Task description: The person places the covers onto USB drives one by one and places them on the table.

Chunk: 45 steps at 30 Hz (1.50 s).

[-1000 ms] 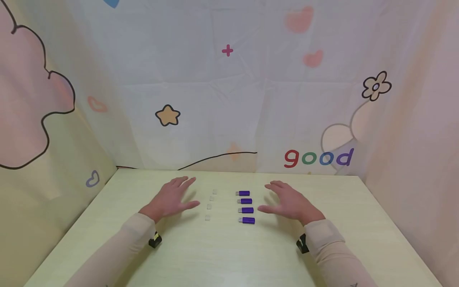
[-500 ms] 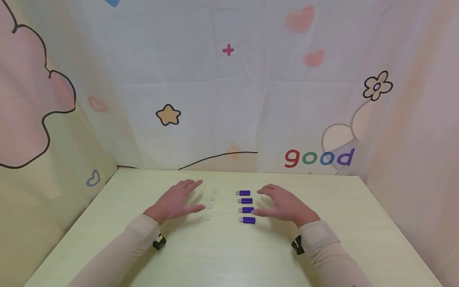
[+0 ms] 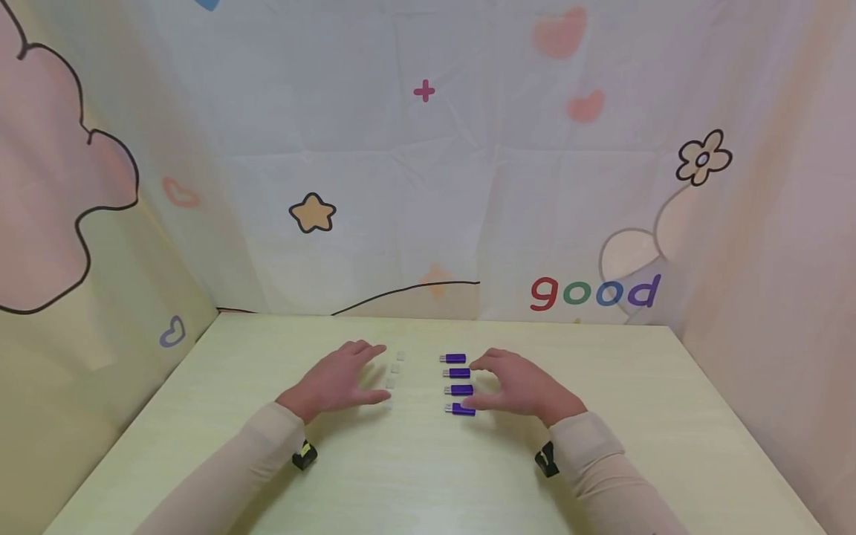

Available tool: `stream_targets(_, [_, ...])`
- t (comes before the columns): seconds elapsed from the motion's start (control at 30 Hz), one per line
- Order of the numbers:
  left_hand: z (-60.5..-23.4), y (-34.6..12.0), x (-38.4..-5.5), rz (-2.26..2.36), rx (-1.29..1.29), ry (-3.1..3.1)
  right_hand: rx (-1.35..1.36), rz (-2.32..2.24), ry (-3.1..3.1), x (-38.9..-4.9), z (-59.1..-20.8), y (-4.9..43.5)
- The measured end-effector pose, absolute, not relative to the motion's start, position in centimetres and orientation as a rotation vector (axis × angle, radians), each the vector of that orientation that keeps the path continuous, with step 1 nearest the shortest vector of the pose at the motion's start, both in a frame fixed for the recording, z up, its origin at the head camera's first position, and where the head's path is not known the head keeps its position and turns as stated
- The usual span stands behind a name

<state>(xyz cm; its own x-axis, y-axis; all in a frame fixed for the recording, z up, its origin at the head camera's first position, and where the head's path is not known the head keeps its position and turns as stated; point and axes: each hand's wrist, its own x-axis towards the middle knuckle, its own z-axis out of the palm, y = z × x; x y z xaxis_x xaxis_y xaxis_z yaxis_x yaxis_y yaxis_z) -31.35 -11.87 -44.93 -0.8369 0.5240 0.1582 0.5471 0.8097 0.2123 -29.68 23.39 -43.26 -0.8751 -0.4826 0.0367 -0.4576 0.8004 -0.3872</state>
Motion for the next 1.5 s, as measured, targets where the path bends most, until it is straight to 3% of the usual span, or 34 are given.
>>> stream_targets(1.0, [-45.3, -10.2, -30.5, -0.272, -1.167, -2.813, -1.015, -0.568, 2.816, -29.3, -43.8, 21.2])
stream_targets(1.5, [-44.8, -9.8, -30.3, -0.200, -1.241, -2.841, -0.941, -0.464, 2.811, -29.1, -43.6, 20.1])
